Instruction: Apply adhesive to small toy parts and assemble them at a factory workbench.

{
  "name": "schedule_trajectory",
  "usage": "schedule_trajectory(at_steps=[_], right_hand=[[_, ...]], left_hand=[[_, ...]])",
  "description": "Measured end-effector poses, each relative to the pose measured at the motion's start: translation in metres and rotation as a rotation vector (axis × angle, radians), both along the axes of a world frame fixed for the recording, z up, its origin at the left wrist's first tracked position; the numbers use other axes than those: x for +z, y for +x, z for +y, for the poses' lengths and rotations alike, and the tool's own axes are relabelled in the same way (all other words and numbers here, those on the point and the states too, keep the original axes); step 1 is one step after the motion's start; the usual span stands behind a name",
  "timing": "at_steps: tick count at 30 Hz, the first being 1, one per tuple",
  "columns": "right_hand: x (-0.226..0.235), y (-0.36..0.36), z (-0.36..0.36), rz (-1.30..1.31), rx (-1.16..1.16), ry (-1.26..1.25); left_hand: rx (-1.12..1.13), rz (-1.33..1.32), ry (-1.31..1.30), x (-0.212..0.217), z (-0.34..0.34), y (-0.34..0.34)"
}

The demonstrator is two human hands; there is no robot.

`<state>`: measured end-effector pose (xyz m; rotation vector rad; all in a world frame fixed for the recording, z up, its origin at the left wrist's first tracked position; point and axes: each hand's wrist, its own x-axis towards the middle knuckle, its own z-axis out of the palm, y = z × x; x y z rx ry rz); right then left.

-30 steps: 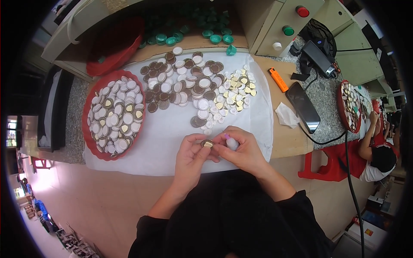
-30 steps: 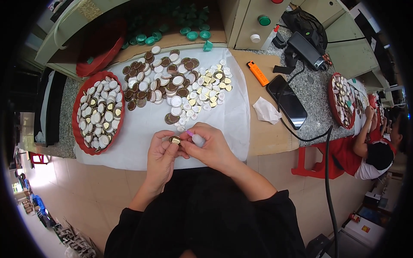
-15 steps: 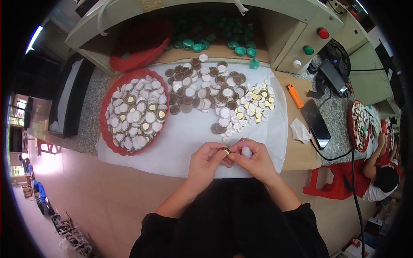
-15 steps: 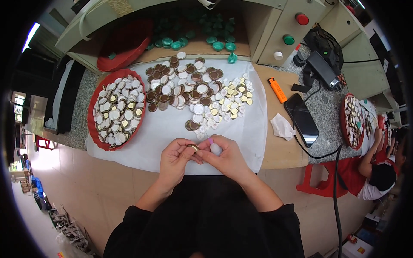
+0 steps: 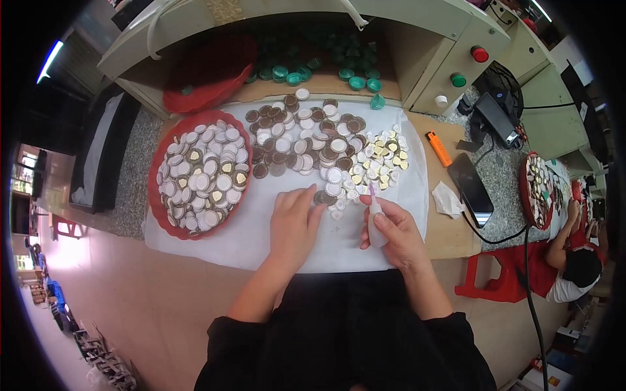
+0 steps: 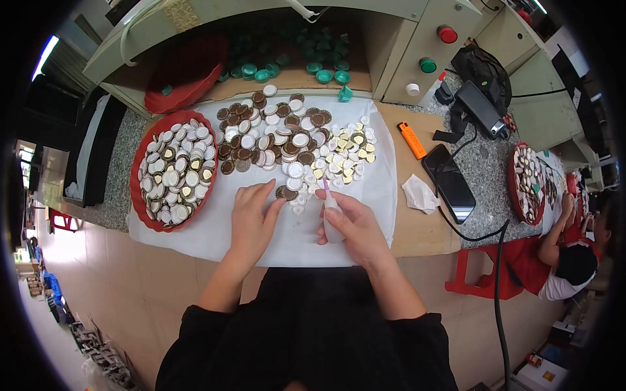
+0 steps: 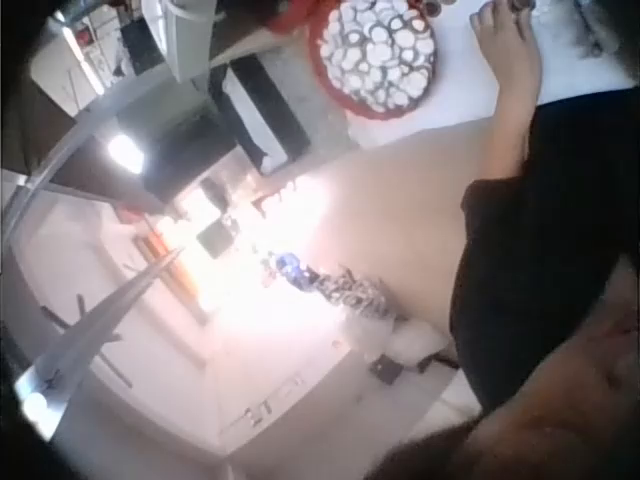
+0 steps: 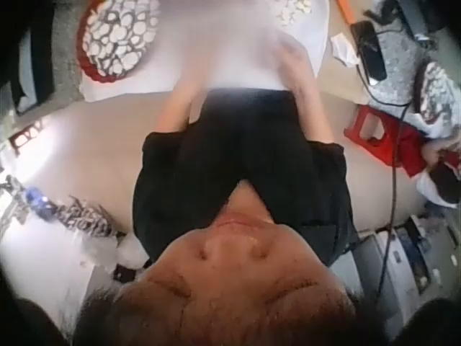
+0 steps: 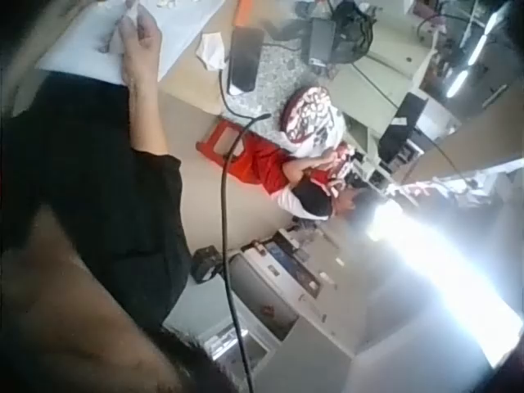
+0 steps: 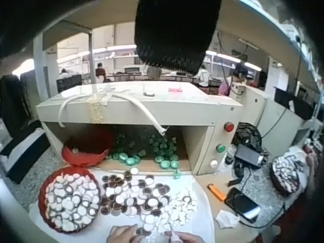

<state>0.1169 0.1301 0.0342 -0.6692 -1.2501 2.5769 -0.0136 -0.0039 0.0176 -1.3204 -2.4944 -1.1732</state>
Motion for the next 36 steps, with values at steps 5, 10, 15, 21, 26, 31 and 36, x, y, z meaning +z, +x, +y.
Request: schedule_trajectory(at_steps=[5, 10, 15, 21, 26, 31, 36], right_hand=[[-0.003, 0.005, 0.006, -0.022, 0.027, 0.014], [-0.009, 0.001, 0.005, -0.006, -0.018, -0.047], [-0.010, 0.000, 0.002, 0.022, -0.027, -0.003], [-0.006, -0.001, -0.001, 0.055, -0.032, -0.080], [-0.003, -0.014, -0.012, 0.137, 0.009, -0.149], [-0.006, -0.013, -0.018, 0.131, -0.022, -0.198], [-0.007, -0.010, -0.019, 0.148, -0.009, -0.165]], left_hand=[[0.034, -0.022, 0.017, -0.013, 0.014, 0.001], [0.048, -0.008, 0.057, -0.014, 0.015, 0.002], [0.074, -0.260, 0.213, -0.014, 0.008, -0.001], [-0.107, -1.386, 0.402, 0.007, -0.008, 0.008], [-0.223, -1.605, 0.332, 0.005, -0.011, 0.011], [-0.445, -1.746, 0.491, -0.005, -0.013, 0.013], [-0.533, -1.815, 0.582, -0.013, -0.014, 0.015]])
